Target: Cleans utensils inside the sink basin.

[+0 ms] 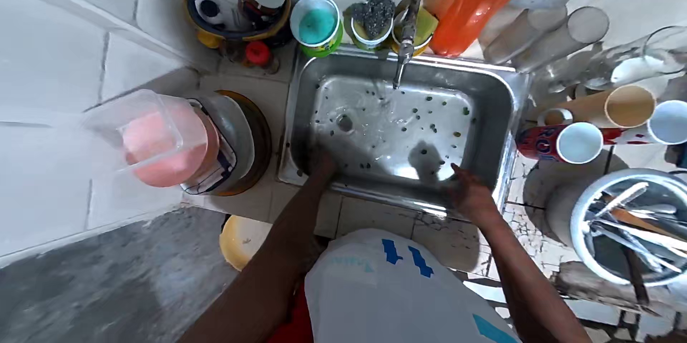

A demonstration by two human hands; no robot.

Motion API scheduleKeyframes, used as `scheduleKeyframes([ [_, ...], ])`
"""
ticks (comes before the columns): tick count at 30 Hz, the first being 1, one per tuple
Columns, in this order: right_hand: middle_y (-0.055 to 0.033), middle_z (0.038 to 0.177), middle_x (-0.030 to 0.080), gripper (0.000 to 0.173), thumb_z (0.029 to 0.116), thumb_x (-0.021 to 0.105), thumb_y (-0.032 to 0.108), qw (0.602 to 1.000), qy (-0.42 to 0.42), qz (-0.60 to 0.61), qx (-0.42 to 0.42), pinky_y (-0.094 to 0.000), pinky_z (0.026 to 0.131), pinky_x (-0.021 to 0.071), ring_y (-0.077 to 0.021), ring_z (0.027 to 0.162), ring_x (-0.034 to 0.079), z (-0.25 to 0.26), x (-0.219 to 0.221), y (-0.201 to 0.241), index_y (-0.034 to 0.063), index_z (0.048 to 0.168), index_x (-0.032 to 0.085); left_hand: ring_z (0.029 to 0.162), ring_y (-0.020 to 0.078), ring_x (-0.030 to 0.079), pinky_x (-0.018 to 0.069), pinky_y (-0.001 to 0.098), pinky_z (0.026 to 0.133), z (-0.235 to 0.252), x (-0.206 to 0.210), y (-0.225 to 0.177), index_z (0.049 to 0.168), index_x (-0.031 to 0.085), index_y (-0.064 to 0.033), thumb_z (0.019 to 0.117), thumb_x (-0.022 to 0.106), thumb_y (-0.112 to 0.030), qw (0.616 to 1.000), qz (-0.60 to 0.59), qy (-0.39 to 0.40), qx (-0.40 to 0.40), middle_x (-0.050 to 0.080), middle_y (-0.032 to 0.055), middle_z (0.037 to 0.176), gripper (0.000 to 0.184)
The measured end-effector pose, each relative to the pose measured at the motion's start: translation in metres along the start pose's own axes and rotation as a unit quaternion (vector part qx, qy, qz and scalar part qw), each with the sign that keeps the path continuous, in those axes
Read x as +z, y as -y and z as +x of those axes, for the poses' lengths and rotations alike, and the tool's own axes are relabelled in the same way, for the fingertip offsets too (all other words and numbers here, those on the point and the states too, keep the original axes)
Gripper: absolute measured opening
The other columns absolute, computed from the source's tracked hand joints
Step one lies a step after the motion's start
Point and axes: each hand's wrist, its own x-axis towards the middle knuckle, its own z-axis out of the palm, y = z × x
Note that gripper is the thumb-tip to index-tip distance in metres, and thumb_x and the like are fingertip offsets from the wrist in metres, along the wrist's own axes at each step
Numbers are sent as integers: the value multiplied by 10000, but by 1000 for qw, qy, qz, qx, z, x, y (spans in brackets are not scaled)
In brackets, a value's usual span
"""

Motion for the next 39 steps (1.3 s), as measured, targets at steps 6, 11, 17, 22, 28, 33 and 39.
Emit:
scheduleKeyframes([
  [6, -369, 1645, 123, 947, 971, 666, 394, 978, 66, -4, 197, -635, 1153, 358, -555, 1474, 285, 92, 53, -1, -18, 1625, 119, 1415, 440, 436, 405, 574, 1130, 14, 5, -30, 1577, 238, 53, 937, 714, -178, 991, -126, 25, 33, 356, 309, 1571, 831],
  [11, -383, 1645, 94, 879, 1022, 551, 488, 971, 144, -49, 185, -763, 1118, 269, -618, 1486, 156, 100, 101, 51, -73, 1595, 192, 1264, 339, 606, 480, 507, 1081, 40, -2, -52, 1417, 549, -14, 1002, 624, -146, 945, -294, -43, 134, 613, 214, 1374, 442],
  [17, -322, 1568, 369, 752, 1021, 620, 357, 972, 129, 177, 86, -539, 1197, 354, -435, 1466, 378, 95, 96, 118, -39, 1572, 298, 1257, 404, 589, 482, 587, 1049, 65, -4, -57, 1434, 543, -78, 980, 644, -289, 970, -94, -89, 205, 608, 225, 1352, 510],
  [22, -197, 1538, 483, 522, 1055, 535, 125, 910, 107, 401, -14, -442, 1046, 533, -290, 1286, 604, 97, 100, 150, 53, 1552, 392, 1514, 442, 273, 93, 721, 1204, 72, 19, -48, 1608, 331, -106, 959, 638, -535, 951, 30, -85, 294, 351, 222, 1621, 836],
  [28, -167, 1335, 666, 345, 1054, 536, 135, 969, 15, 206, -135, -461, 1026, 547, -277, 1155, 689, 101, 69, 108, 49, 1376, 623, 1431, 531, 361, 239, 740, 1140, 74, 13, -63, 1636, 210, -76, 887, 679, -635, 965, 46, -54, 254, 375, 345, 1547, 1046],
  [33, -230, 1388, 614, 383, 1069, 515, 177, 989, -95, 111, -27, -589, 1038, 504, -398, 1220, 639, 121, 27, 44, 36, 1421, 572, 1438, 368, 436, 216, 704, 1167, 85, 1, -65, 1635, 221, -101, 878, 777, -445, 966, -114, -44, 229, 472, 181, 1553, 1001],
  [39, -307, 1655, 206, 676, 969, 672, 291, 988, -89, -50, 118, -737, 1088, 370, -540, 1496, 261, 142, 25, -7, 48, 1548, 421, 1468, 494, 337, 213, 675, 1198, 70, 10, -44, 1618, 279, -79, 960, 575, -641, 946, 87, -69, 305, 368, 293, 1584, 915],
])
